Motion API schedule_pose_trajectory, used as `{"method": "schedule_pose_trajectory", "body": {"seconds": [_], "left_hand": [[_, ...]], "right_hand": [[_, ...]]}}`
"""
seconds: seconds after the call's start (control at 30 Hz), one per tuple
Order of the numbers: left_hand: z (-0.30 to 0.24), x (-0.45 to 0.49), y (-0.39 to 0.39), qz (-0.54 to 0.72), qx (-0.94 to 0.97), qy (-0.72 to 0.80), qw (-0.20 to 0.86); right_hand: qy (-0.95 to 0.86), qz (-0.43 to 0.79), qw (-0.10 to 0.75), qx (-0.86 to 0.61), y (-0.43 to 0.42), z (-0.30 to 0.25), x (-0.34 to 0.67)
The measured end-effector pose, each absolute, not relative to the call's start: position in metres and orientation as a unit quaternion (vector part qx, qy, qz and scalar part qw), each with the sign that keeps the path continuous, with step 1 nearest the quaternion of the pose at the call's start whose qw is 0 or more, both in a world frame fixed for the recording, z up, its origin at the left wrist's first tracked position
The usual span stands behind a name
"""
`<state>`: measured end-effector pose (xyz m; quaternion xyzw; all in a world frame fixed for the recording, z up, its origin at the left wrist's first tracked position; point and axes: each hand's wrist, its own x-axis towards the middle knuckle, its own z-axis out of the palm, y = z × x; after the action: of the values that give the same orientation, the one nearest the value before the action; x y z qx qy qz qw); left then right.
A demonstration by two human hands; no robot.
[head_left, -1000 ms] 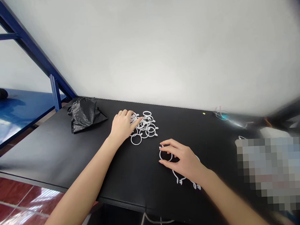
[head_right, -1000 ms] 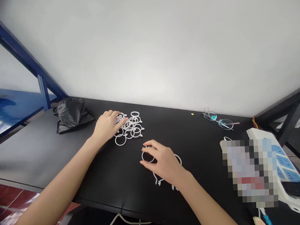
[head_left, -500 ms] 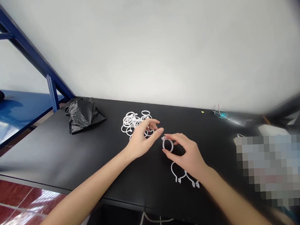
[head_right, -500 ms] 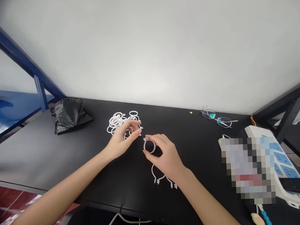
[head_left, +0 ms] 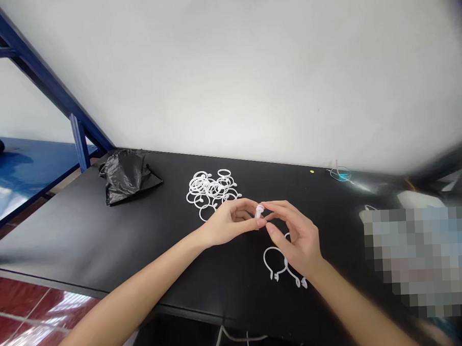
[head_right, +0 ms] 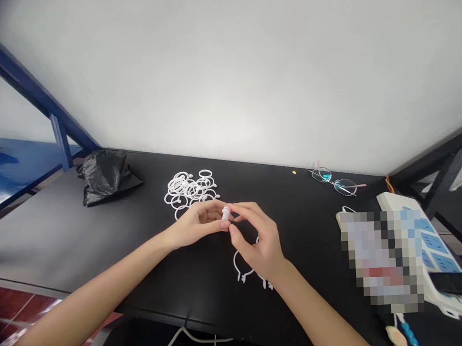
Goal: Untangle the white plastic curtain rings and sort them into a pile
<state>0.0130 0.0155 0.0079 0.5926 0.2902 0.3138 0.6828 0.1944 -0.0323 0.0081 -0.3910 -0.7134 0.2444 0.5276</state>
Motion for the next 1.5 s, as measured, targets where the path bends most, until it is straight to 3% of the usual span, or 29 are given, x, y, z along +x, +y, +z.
{"method": "schedule_pose_trajectory", "body": {"seconds": [0.83,0.93,1.07,1.17,1.5], "left_hand": [[0.013,0.010,0.014,0.287,0.682,0.310,0.597],[0.014,0.003,0.022,0.340,0.732,0.338,0.484],[0.014,-0.018,0.042,0.410,0.786,0.421,0.192],[0.011,-0.037,0.058,0.432,0.766,0.474,0.049],[-0.004,-0.054,0.073,0.281,0.783,0.555,-0.011]], "right_hand": [[-0.683,0.272,0.518,-0.438,-0.031,0.006,0.195],[-0.657,0.280,0.532,-0.455,-0.030,0.004,0.197],[-0.634,0.273,0.547,-0.474,-0.030,0.004,0.199],[-0.642,0.264,0.543,-0.472,-0.031,0.005,0.198],[-0.658,0.254,0.534,-0.466,-0.032,0.004,0.197]]}}
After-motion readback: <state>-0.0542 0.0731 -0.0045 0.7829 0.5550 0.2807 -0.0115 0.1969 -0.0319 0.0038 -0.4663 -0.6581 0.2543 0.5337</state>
